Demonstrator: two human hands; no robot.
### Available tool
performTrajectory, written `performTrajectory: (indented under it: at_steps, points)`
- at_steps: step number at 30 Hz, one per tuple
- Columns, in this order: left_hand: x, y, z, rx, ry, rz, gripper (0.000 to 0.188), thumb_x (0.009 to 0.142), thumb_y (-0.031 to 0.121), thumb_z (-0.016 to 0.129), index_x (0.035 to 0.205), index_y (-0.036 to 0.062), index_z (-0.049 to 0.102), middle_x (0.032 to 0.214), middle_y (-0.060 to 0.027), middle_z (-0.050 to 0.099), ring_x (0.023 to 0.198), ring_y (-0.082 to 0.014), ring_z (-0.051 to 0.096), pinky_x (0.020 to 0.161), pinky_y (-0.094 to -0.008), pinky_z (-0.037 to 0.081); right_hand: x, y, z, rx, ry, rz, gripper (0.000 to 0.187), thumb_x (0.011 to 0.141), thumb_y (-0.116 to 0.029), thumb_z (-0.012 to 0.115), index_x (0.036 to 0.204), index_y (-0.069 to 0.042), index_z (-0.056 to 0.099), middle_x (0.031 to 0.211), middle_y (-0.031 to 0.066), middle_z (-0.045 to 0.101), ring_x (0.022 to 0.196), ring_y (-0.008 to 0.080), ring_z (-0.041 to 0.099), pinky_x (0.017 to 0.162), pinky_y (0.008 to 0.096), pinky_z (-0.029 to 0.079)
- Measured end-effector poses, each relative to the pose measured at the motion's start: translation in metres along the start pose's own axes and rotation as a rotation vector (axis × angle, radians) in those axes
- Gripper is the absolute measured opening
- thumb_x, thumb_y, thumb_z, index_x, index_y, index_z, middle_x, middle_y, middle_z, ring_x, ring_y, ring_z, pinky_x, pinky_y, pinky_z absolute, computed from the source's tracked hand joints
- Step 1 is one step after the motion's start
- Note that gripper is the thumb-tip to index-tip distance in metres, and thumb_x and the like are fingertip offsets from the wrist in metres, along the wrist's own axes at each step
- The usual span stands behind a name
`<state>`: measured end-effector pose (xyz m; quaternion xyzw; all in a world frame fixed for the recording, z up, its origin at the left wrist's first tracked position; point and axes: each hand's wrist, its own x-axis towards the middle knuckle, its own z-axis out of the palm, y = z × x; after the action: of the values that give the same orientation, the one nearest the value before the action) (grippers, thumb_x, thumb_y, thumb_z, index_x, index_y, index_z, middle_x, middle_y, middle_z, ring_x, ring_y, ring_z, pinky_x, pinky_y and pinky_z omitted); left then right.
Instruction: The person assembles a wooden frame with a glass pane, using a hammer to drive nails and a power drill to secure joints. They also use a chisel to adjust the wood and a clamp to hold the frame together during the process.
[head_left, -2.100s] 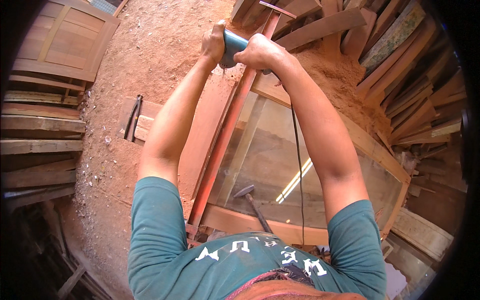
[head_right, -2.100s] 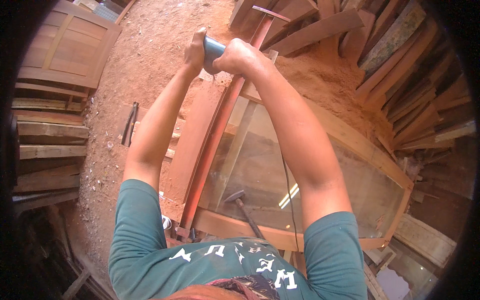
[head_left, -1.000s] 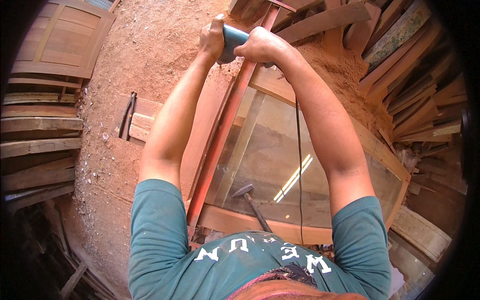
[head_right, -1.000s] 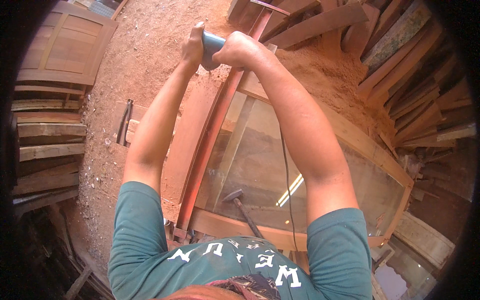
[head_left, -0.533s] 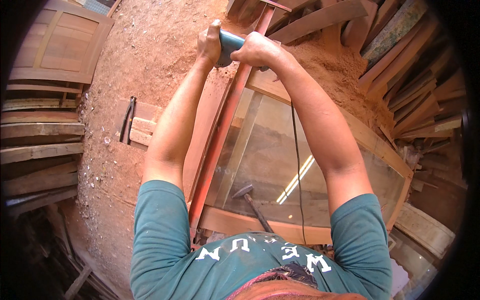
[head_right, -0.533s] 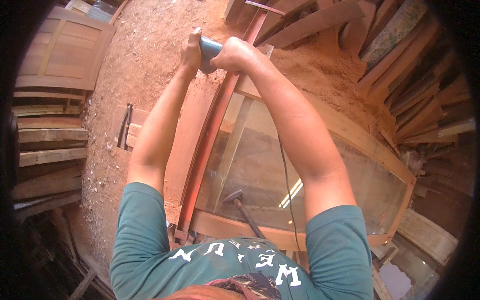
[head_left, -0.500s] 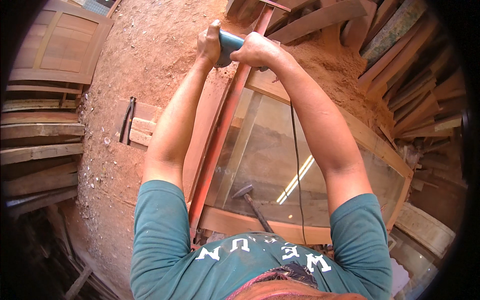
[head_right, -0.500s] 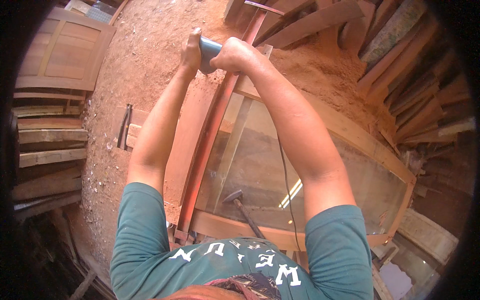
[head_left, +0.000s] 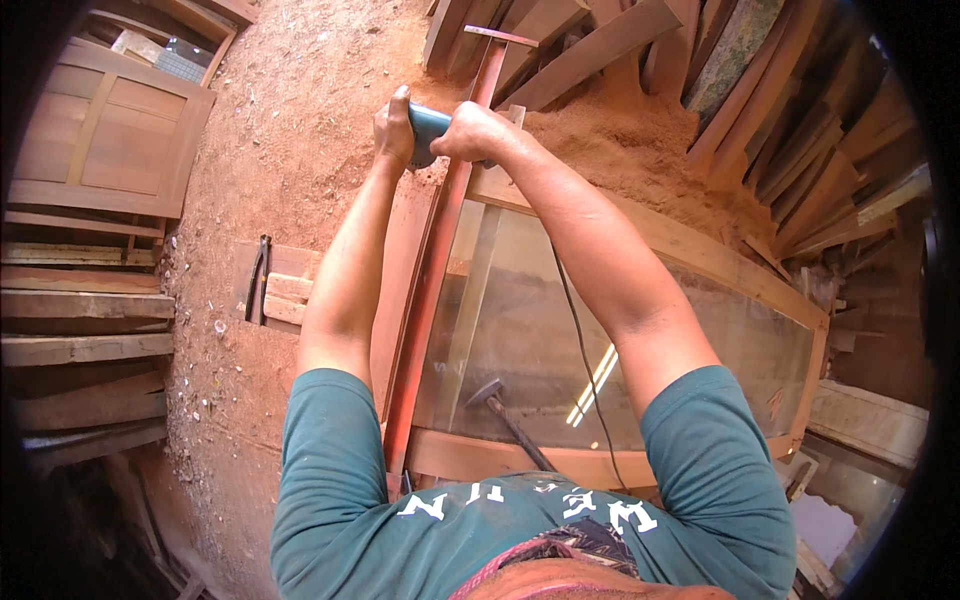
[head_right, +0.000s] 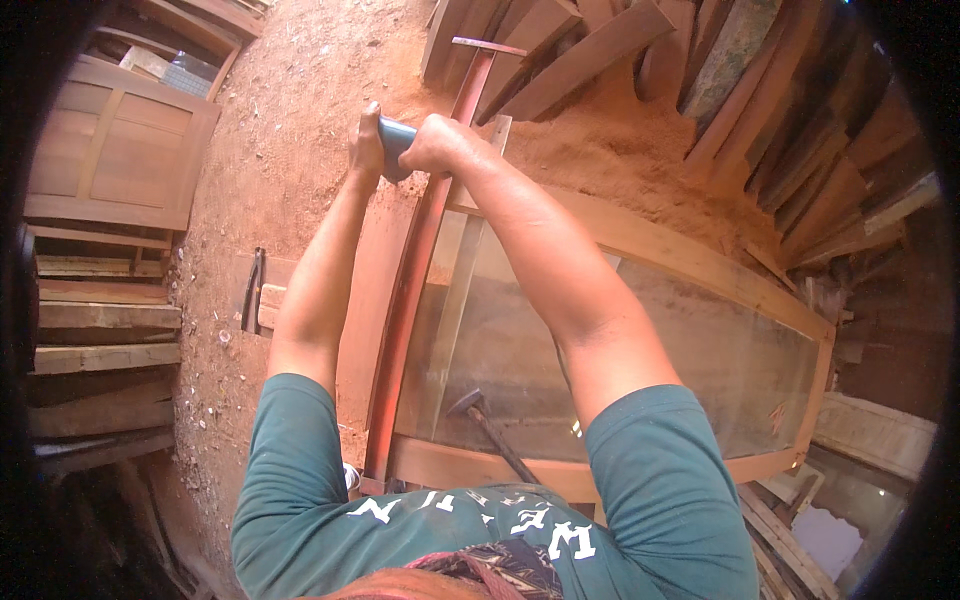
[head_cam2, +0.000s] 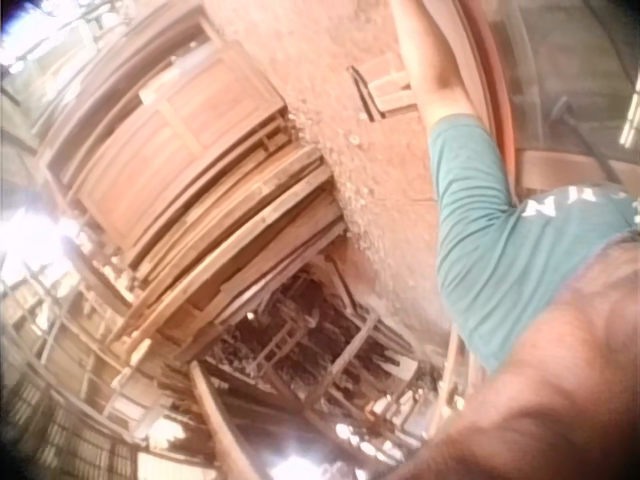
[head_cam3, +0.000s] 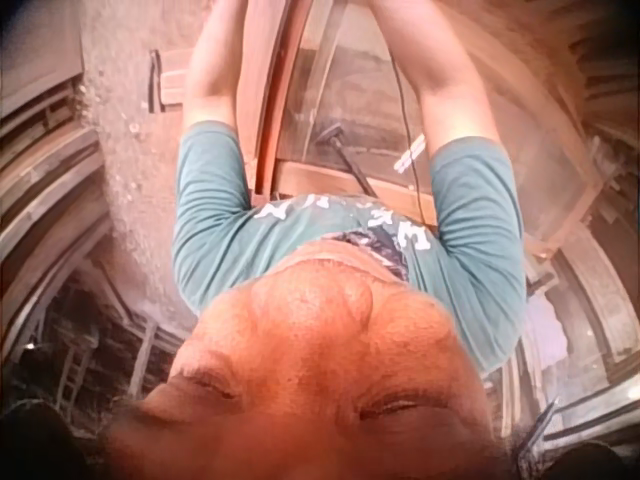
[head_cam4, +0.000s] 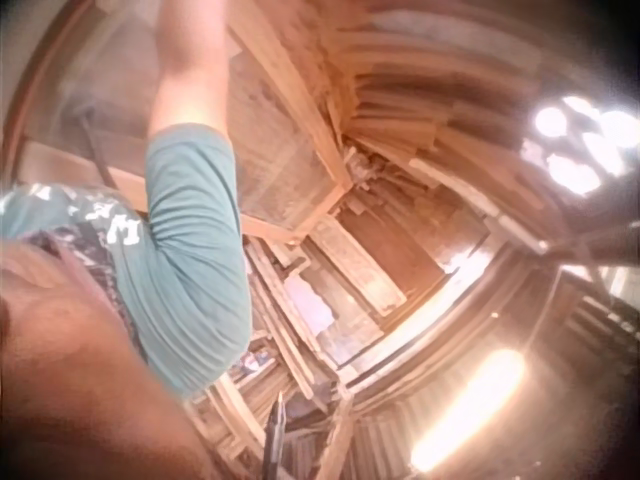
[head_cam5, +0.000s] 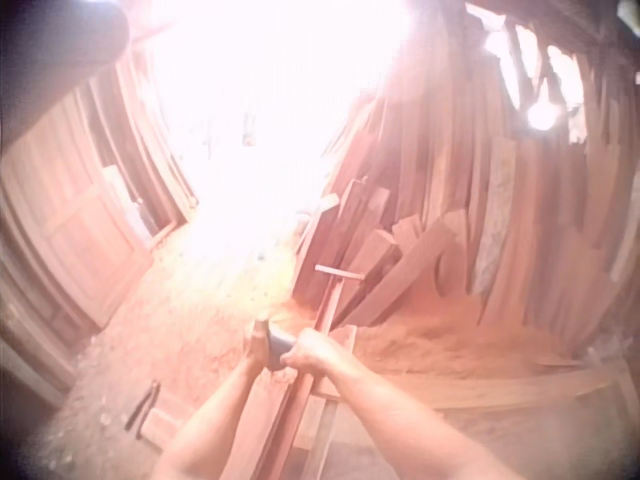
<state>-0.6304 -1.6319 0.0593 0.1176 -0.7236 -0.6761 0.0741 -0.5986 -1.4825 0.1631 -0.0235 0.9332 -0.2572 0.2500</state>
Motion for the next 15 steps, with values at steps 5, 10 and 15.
performTrajectory:
  at_steps: [5,10,15]
  points:
    - [0.005,-0.013,0.001,0.018,-0.011,0.028,0.066,0.094,0.061,0.051,0.075,-0.0008,0.058,0.071,-0.0091,0.054,0.07,-0.0213,0.051,0.068,-0.0417,0.042,0.006,0.007,0.007,0.015,0.002,0.022,0.046,0.078,-0.034,0.078,0.091,0.01,0.072,0.078,0.0191,0.073,0.068,0.0272,0.073,0.059,0.0399,0.061]
    - [0.014,-0.04,-0.007,0.048,-0.008,-0.011,0.066,0.096,0.059,0.05,0.081,-0.0037,0.065,0.073,-0.0126,0.061,0.072,-0.0233,0.056,0.071,-0.0412,0.045,0.004,0.009,0.023,-0.012,-0.008,0.013,0.049,0.079,-0.037,0.075,0.09,0.01,0.073,0.078,0.0217,0.072,0.068,0.0291,0.073,0.064,0.0409,0.06]
    - [0.001,-0.01,-0.002,0.065,0.001,0.012,0.062,0.099,0.051,0.051,0.079,-0.0045,0.069,0.07,-0.0135,0.064,0.07,-0.0248,0.06,0.07,-0.0417,0.047,-0.005,0.006,0.012,0.003,-0.004,0.028,0.044,0.079,-0.037,0.073,0.082,0.006,0.072,0.072,0.017,0.07,0.065,0.0248,0.072,0.061,0.0391,0.059]
